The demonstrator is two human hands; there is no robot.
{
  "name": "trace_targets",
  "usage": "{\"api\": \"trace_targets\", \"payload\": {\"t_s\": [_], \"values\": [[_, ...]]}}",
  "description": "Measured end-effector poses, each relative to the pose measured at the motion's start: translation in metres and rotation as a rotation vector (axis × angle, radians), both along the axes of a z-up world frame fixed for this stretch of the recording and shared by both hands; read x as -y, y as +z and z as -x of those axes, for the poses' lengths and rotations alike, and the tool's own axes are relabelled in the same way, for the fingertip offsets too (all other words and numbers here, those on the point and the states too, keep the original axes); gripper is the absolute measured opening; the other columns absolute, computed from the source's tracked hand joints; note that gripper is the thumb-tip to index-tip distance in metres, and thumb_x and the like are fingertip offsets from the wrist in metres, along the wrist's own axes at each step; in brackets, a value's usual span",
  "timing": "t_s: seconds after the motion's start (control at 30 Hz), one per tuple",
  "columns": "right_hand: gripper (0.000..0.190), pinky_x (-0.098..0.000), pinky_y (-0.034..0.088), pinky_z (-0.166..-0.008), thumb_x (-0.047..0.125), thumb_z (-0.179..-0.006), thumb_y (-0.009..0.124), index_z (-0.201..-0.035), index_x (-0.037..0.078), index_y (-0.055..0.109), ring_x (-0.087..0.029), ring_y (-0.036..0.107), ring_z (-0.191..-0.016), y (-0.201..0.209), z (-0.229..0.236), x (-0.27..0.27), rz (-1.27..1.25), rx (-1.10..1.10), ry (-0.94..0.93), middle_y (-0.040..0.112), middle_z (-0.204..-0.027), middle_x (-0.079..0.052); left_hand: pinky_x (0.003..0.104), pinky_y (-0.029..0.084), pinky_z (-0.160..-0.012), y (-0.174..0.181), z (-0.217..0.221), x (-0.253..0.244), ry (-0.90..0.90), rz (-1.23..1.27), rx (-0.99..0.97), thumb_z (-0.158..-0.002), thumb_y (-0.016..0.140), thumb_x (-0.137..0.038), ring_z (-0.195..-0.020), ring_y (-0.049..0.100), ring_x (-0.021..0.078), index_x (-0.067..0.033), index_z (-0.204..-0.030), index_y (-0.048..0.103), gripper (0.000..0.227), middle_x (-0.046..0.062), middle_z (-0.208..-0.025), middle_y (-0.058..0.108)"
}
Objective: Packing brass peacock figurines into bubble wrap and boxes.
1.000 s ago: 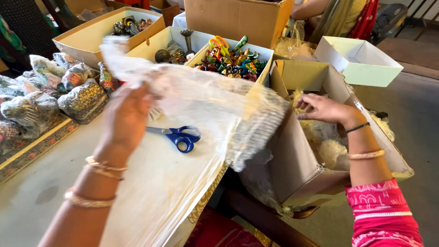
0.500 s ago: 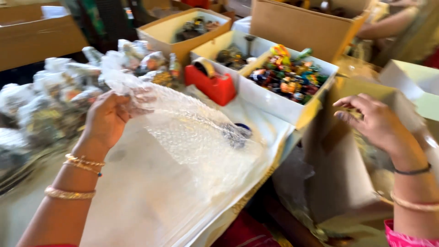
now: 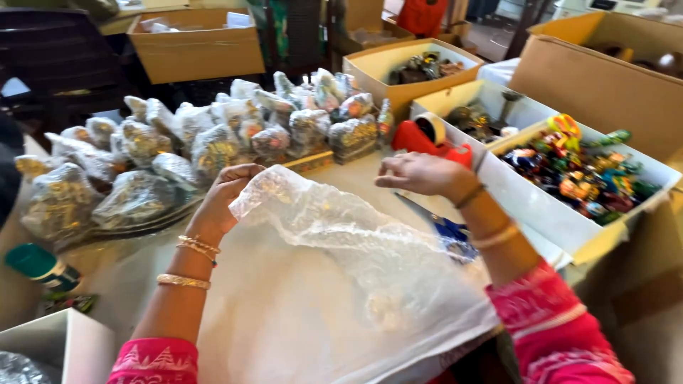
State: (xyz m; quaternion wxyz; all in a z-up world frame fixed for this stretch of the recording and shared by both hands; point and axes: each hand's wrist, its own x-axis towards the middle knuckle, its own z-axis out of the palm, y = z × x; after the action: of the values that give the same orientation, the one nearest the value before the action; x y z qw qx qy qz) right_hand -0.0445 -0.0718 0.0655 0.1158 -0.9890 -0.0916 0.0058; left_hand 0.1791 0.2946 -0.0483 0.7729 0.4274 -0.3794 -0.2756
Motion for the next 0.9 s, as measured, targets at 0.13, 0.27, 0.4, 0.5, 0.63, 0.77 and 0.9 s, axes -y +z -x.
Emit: {"api": "trace_targets", "payload": {"t_s": [0.13, 0.27, 0.4, 0.5, 0.63, 0.77, 0.9], "values": [[0.058, -0.0405, 0.051, -0.09, 0.061, -0.095, 0.06, -0.123, 0.011, 0.066, -0.03, 0.066, -0.105, -0.036, -0.062, -0.032, -0.026, -0.15, -0.117, 0.068, -0.116, -0.013, 0.037, 0.057, -0.096, -0.008, -0.004, -0.004, 0.078, 0.027, -0.267, -0.09, 0.06, -0.013, -0.104, 0.072, 0.0233, 0.0044, -0.125, 0.061, 0.039, 0.011, -0.111, 0.074], [0.045, -0.0412, 0.056, -0.077, 0.042, -0.086, 0.074, -0.115, 0.009, 0.065, -0.028, 0.07, -0.085, -0.073, -0.081, -0.053, -0.134, -0.263, 0.104, 0.073, -0.096, -0.014, 0.041, 0.054, -0.072, -0.018, 0.005, 0.013, 0.16, -0.456, -0.032, -0.102, 0.056, -0.054, -0.08, 0.065, 0.0247, -0.0026, -0.112, 0.064, 0.053, 0.011, -0.092, 0.069], [0.02, -0.0441, 0.054, -0.075, 0.018, -0.095, 0.07, -0.107, 0.006, 0.06, -0.031, 0.067, -0.084, -0.072, -0.072, -0.071, -0.263, 0.309, 0.28, 0.063, -0.101, -0.01, 0.037, 0.056, -0.069, 0.014, 0.056, 0.032, 0.025, -0.731, -0.215, -0.088, 0.048, -0.064, -0.074, 0.07, 0.0225, -0.0215, -0.123, 0.053, 0.055, 0.015, -0.086, 0.072], [0.025, -0.0462, 0.053, -0.08, 0.008, -0.086, 0.067, -0.106, 0.005, 0.053, -0.04, 0.063, -0.093, -0.041, -0.054, -0.095, -0.241, 0.694, 0.382, 0.052, -0.105, -0.012, 0.037, 0.052, -0.066, 0.012, 0.059, 0.043, 0.009, -0.667, -0.072, -0.089, 0.054, -0.066, -0.071, 0.059, 0.0184, -0.019, -0.132, 0.043, 0.065, 0.006, -0.086, 0.063], [0.029, -0.0468, 0.054, -0.076, 0.006, -0.087, 0.069, -0.109, 0.007, 0.05, -0.039, 0.064, -0.092, -0.051, -0.053, -0.095, -0.308, 0.572, 0.217, 0.051, -0.11, -0.013, 0.035, 0.052, -0.075, 0.03, 0.07, 0.04, 0.015, -0.571, 0.154, -0.089, 0.064, -0.057, -0.083, 0.06, 0.016, -0.0162, -0.138, 0.048, 0.066, 0.004, -0.096, 0.063], [0.03, -0.0478, 0.055, -0.076, 0.005, -0.088, 0.067, -0.112, 0.011, 0.05, -0.038, 0.066, -0.094, -0.057, -0.053, -0.099, -0.231, 0.517, 0.105, 0.055, -0.114, -0.012, 0.029, 0.053, -0.078, 0.041, 0.073, 0.044, 0.157, -0.536, 0.093, -0.093, 0.05, -0.056, -0.091, 0.066, 0.0085, -0.0153, -0.125, 0.057, 0.052, 0.001, -0.101, 0.072], [0.036, -0.0476, 0.054, -0.076, 0.006, -0.088, 0.069, -0.119, 0.013, 0.051, -0.04, 0.066, -0.098, -0.05, -0.048, -0.103, -0.298, 0.6, 0.15, 0.055, -0.118, -0.013, 0.028, 0.052, -0.08, 0.038, 0.08, 0.052, 0.379, -0.587, 0.509, -0.092, 0.077, -0.035, -0.088, 0.063, 0.0078, -0.0046, -0.101, 0.068, 0.033, 0.002, -0.095, 0.071]]}}
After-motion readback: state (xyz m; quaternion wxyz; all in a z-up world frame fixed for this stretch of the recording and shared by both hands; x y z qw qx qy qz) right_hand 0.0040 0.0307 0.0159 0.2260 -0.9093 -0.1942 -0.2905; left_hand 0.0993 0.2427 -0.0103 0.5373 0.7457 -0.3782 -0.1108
